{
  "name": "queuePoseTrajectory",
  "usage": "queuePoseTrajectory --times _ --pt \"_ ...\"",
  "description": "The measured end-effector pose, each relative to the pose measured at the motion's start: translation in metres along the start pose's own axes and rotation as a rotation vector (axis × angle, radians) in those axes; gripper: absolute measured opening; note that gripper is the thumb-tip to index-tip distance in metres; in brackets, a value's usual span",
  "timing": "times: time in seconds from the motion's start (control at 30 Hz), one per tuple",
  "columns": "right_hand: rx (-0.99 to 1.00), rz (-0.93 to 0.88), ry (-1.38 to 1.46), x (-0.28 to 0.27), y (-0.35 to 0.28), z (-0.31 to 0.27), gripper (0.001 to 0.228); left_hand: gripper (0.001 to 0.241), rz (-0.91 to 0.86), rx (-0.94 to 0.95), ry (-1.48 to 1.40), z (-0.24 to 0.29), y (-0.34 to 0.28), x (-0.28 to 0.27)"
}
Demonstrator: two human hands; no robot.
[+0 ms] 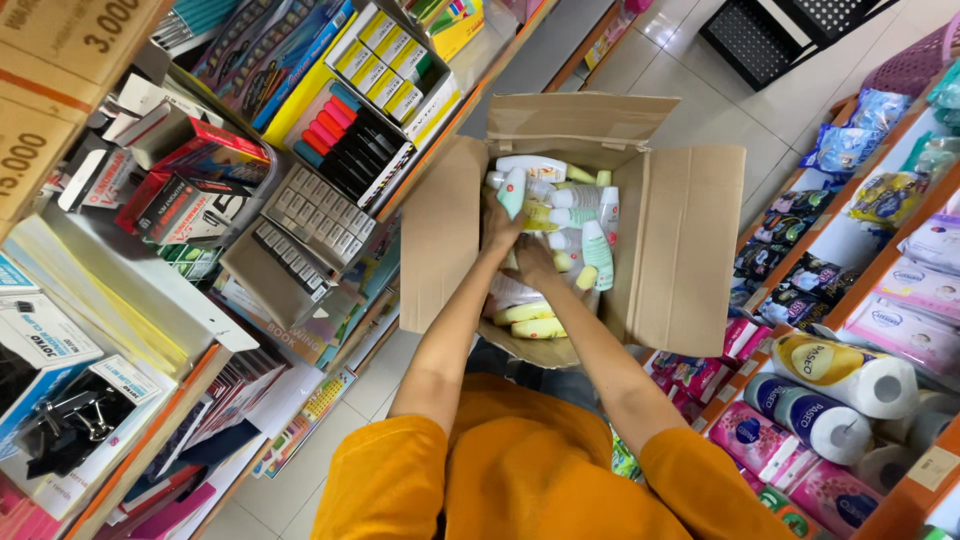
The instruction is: The person repeatedly picks bottles of face cleanser and face tonic from a cardboard box and places them on a store shelf. The person handles the bottles one at a time, arranging them in rows on the shelf.
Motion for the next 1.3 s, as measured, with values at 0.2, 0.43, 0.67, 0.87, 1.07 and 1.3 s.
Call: queuePoseTrajectory --times 0.2,0.43,0.67,0.87,1.07,1.3 --pt "0.011 0.184 0.137 -0.041 -0.066 -0.010 0.078 0.083 -0.045 -0.063 0.248 -0.030 0.011 0.019" --pt "0.316 0.349 1.965 -0.084 -0.103 0.028 0.034 0.081 -0.036 0.051 0.311 -0.046 -0.003 0.024" --pt "-0.484 0.052 2.648 -0.135 -0.128 0.036 0.087 0.048 -0.119 0.344 -0.277 0.152 -0.131 -0.012" --pt "-0.729 -0.066 2.742 -0.156 -0.124 0.035 0.094 0.038 -0.136 0.561 -0.487 0.172 -0.146 -0.007" --pt "-0.605 0.126 2.629 -0.156 -0.112 0.044 0.091 0.045 -0.162 0.551 -0.557 0.186 -0.153 -0.016" --pt "-0.501 0.479 2.433 -0.179 -0.129 0.047 0.096 0.058 -0.119 0.481 -0.447 0.186 -0.180 -0.009"
Point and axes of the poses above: each hand's wrist, its own y-axis towards the middle knuckle, its own x-axis out of the palm, z = x × y, the point moved 1 cm from there along y, towards the middle knuckle, and after that the axes turned 1 degree about z, right-handed, at the moved point
